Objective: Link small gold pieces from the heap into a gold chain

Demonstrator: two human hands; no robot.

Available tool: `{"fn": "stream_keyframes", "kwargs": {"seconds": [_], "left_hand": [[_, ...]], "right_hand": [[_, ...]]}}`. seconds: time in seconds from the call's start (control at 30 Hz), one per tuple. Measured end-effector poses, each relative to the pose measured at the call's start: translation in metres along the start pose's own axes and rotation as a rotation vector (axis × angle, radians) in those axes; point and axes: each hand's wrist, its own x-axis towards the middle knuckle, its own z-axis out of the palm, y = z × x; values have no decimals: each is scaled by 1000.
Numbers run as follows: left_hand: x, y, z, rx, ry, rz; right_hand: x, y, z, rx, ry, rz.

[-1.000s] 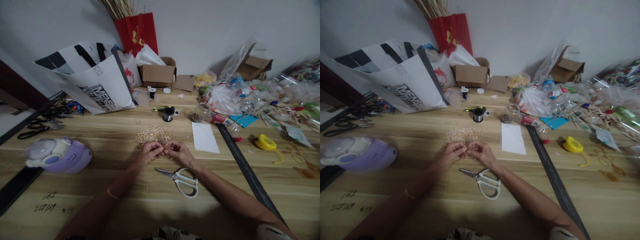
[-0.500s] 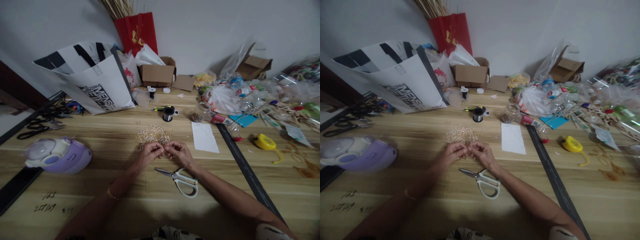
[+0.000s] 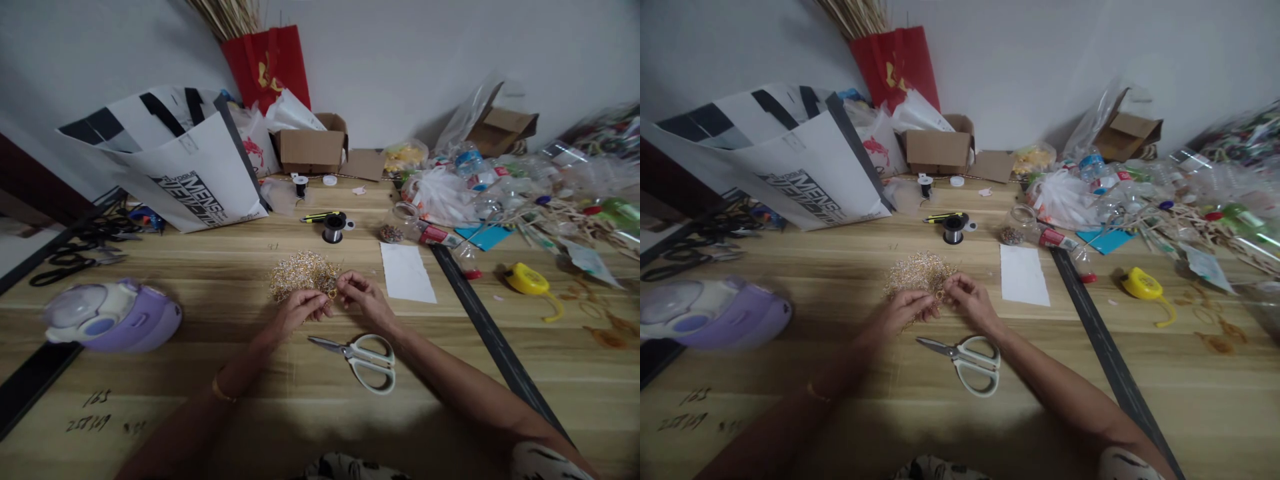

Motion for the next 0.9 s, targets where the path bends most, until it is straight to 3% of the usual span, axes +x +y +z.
{"fn": "stream_keyframes", "kwargs": {"seconds": [0.33,0.9], "left_hand": [[5,-15,-6,70,-32,-36],[2,-4,-11,160,-118,-54]], "right_hand": [[8,1,-11,67,62,-28],[15,6,-21,146,74,-11]]}}
